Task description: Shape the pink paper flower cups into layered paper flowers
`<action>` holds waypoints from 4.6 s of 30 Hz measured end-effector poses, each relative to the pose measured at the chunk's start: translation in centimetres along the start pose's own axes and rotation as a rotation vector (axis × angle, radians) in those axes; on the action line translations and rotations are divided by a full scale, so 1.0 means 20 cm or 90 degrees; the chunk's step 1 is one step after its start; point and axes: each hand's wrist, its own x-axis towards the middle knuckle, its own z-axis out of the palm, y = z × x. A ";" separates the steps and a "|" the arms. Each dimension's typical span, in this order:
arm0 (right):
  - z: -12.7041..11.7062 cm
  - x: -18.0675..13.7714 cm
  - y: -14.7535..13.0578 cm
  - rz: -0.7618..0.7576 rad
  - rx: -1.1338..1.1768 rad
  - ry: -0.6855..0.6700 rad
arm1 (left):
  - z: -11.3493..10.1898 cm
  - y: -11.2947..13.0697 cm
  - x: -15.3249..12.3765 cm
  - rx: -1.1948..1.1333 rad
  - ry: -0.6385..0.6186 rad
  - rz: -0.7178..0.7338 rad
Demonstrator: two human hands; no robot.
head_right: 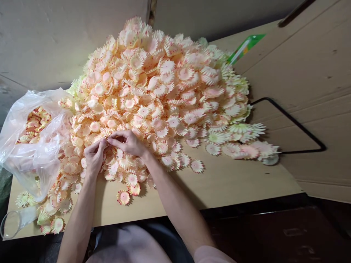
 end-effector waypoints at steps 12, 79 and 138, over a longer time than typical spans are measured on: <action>-0.01 0.00 0.03 -0.006 0.009 -0.009 | -0.01 -0.02 0.01 0.033 0.008 0.010; 0.01 0.00 0.02 0.004 -0.039 -0.015 | -0.01 -0.02 -0.01 0.327 0.051 0.378; -0.02 0.00 0.01 0.062 0.061 -0.022 | -0.01 -0.05 -0.02 0.084 0.098 0.138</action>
